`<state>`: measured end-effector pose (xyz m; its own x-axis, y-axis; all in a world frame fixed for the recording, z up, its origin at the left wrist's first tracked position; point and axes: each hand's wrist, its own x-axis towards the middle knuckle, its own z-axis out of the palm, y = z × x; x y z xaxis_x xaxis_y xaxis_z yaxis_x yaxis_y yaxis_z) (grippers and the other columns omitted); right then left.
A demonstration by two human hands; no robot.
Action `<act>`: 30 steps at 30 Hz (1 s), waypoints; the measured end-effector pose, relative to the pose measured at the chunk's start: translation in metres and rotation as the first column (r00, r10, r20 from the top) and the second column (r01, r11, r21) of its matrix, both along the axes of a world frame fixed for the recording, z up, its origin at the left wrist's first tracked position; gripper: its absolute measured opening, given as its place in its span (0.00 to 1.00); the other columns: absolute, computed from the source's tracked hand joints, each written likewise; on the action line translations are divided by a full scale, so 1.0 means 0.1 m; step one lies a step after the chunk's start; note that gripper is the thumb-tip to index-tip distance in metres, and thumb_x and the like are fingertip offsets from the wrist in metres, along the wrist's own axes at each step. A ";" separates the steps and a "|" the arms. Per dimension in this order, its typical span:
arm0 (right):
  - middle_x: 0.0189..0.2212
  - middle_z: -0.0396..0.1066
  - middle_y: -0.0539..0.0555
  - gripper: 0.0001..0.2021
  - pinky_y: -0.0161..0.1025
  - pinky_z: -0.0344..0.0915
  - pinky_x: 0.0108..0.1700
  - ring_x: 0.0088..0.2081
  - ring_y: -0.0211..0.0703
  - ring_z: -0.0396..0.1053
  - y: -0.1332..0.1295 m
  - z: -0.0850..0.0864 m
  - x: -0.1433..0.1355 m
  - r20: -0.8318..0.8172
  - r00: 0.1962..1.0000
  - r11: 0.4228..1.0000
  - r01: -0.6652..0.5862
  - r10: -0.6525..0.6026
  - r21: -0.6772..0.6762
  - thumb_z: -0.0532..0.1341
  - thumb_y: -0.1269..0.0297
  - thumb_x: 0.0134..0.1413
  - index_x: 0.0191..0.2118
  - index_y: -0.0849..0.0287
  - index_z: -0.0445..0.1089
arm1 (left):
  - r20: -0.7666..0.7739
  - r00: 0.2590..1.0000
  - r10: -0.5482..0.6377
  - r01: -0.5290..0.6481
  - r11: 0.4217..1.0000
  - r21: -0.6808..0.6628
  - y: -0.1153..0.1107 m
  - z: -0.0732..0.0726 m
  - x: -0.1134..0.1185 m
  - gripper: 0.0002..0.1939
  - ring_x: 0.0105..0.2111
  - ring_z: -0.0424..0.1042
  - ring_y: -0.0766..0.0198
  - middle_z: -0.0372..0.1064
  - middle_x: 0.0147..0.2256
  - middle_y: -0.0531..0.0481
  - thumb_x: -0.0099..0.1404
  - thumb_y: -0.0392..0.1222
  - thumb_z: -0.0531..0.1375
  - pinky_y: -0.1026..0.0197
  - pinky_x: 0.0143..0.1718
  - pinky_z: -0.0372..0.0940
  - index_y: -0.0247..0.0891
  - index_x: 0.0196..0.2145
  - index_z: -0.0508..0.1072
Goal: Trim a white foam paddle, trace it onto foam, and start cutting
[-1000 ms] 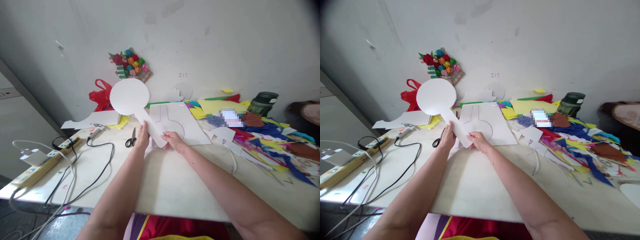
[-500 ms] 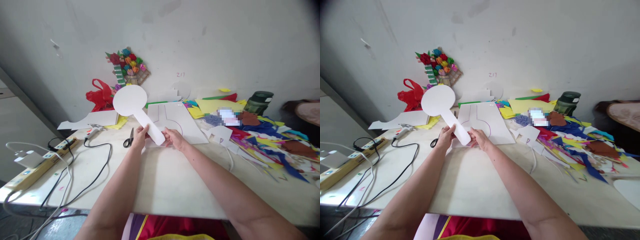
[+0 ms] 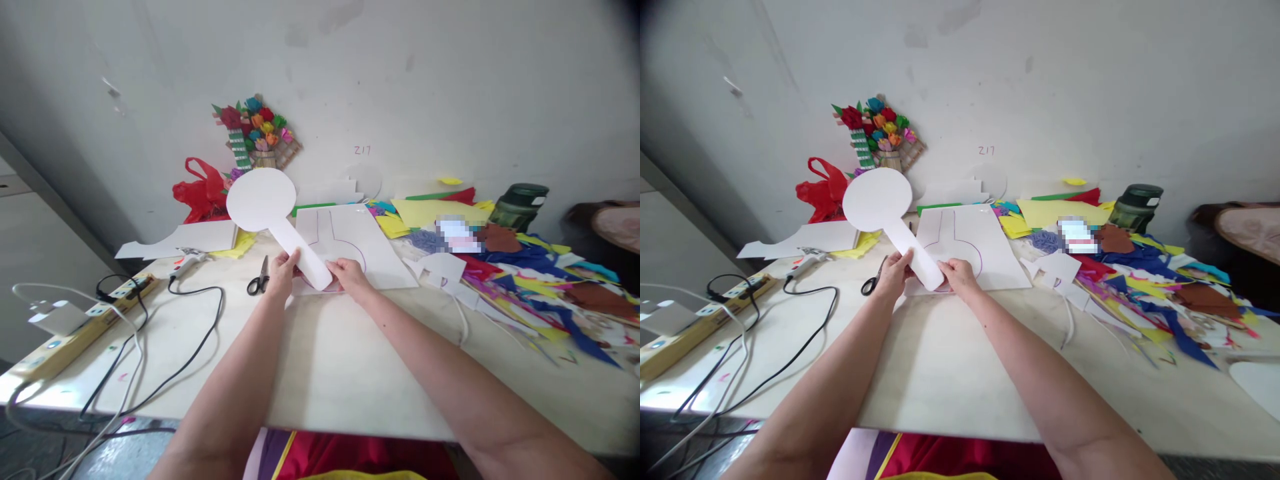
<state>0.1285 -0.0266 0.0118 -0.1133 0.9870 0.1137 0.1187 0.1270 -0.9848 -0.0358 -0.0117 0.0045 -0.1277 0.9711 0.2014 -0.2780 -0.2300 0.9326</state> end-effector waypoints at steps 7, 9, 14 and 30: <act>0.22 0.68 0.50 0.08 0.27 0.58 0.14 0.19 0.31 0.62 0.04 -0.02 -0.01 -0.056 0.995 0.993 -0.091 0.087 -0.072 0.61 0.63 0.41 0.29 0.62 0.68 | -0.015 1.000 -0.007 0.007 1.000 -0.002 -0.05 0.05 0.04 0.22 0.22 0.66 0.67 0.67 0.25 0.50 0.47 0.53 0.62 0.66 0.21 0.62 0.33 0.34 0.68; 0.22 0.68 0.50 0.08 0.27 0.58 0.14 0.19 0.31 0.62 0.06 -0.04 -0.02 -0.086 0.995 0.996 -0.061 0.055 -0.064 0.61 0.63 0.41 0.28 0.62 0.68 | -0.030 0.999 -0.036 0.037 0.999 0.010 -0.07 0.07 0.06 0.21 0.22 0.66 0.67 0.67 0.25 0.50 0.47 0.52 0.62 0.65 0.22 0.63 0.34 0.34 0.68; 0.24 0.69 0.52 0.09 0.31 0.61 0.17 0.22 0.35 0.65 0.06 -0.08 -0.02 -0.010 0.997 0.996 -0.078 0.078 -0.037 0.59 0.61 0.43 0.29 0.61 0.66 | -0.091 0.992 -0.086 0.087 0.996 0.012 -0.09 0.06 0.07 0.21 0.21 0.67 0.65 0.68 0.24 0.50 0.48 0.50 0.62 0.63 0.21 0.63 0.34 0.37 0.66; 0.62 0.25 0.61 0.59 0.56 0.22 0.57 0.60 0.55 0.16 0.10 0.02 0.22 0.781 0.470 0.694 -0.395 -0.411 0.603 0.59 0.38 0.27 0.61 0.64 0.30 | -0.296 0.900 -0.320 0.299 0.947 -0.113 -0.11 0.02 0.09 0.16 0.15 0.61 0.70 0.64 0.19 0.54 0.48 0.48 0.62 0.69 0.14 0.54 0.36 0.29 0.63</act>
